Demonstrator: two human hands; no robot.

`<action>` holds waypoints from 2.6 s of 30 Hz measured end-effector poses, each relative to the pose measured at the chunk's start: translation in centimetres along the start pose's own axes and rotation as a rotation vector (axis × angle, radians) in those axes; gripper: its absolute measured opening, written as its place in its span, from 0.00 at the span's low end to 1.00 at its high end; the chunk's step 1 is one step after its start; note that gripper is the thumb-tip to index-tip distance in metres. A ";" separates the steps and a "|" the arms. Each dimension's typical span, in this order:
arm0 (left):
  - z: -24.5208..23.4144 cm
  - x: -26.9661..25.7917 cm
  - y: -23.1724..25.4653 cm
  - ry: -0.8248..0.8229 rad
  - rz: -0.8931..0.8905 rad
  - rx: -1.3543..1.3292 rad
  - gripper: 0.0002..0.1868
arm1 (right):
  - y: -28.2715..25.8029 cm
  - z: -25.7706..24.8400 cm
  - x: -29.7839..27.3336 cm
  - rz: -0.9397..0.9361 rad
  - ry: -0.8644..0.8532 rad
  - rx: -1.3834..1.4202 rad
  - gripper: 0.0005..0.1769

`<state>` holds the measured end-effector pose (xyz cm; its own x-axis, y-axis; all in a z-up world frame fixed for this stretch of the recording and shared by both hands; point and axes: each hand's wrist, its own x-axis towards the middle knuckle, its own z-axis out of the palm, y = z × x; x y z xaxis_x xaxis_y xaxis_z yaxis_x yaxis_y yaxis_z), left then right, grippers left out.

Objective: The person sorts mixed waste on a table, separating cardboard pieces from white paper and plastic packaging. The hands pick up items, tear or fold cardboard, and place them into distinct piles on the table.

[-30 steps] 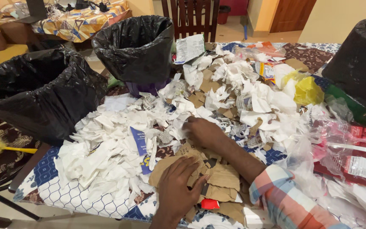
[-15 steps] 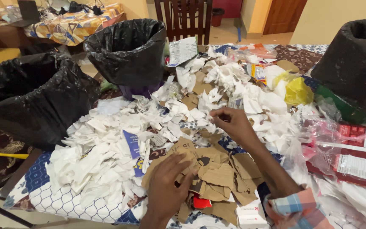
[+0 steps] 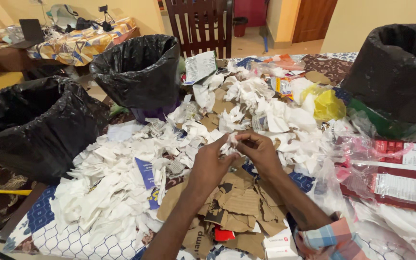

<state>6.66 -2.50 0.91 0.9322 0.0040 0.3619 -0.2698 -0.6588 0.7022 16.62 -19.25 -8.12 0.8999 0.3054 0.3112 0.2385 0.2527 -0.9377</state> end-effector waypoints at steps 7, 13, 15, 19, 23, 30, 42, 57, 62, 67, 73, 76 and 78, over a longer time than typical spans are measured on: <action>0.2 0.7 -1.4 0.086 0.043 -0.053 0.22 | -0.7 0.2 -0.7 -0.136 -0.038 -0.282 0.12; 0.6 1.3 -2.7 0.033 0.039 -0.101 0.16 | -1.3 0.9 -0.7 -0.021 0.001 -0.288 0.12; 1.1 1.7 -3.3 0.017 0.070 -0.080 0.14 | -1.9 1.1 -0.9 0.017 0.043 -0.326 0.11; 1.8 3.2 -4.7 -0.030 0.092 0.102 0.12 | -3.7 1.2 -0.8 0.048 0.018 -0.612 0.12; 2.1 3.9 -5.5 -0.144 -0.022 0.164 0.12 | -4.5 0.9 -1.2 0.065 -0.133 -1.060 0.17; 2.5 3.3 -5.9 -0.193 -0.093 0.188 0.12 | -2.4 0.0 -1.0 -0.054 -0.190 -1.153 0.12; 2.4 4.0 -5.1 -0.093 -0.005 0.033 0.18 | -3.3 0.4 -0.3 0.071 0.078 -0.336 0.27; -1.5 1.7 -3.9 -0.117 -0.186 -0.089 0.16 | -2.8 0.3 -0.5 -0.075 0.125 -0.376 0.24; -7.9 -1.3 -7.0 0.251 -0.115 0.199 0.13 | -3.1 -0.2 -0.1 -0.076 0.206 -0.258 0.19; -12.0 -3.5 -9.6 0.504 0.030 0.644 0.11 | -3.0 -0.8 0.1 -0.103 0.236 -0.284 0.17; -11.0 -3.4 -12.1 0.468 -0.043 0.708 0.15 | -3.0 -1.0 0.0 -0.129 0.223 -0.273 0.16; -10.1 -3.9 -12.3 0.346 -0.107 0.768 0.16 | -3.0 -1.1 0.0 -0.112 0.227 -0.294 0.15; -9.6 -3.9 -11.7 0.304 -0.093 0.785 0.16 | -3.1 -1.1 0.0 -0.098 0.234 -0.317 0.15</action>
<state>3.88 12.39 -2.86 0.8067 0.2125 0.5515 0.1554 -0.9766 0.1488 16.29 -21.06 -5.39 0.9174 0.0678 0.3921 0.3950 -0.0364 -0.9180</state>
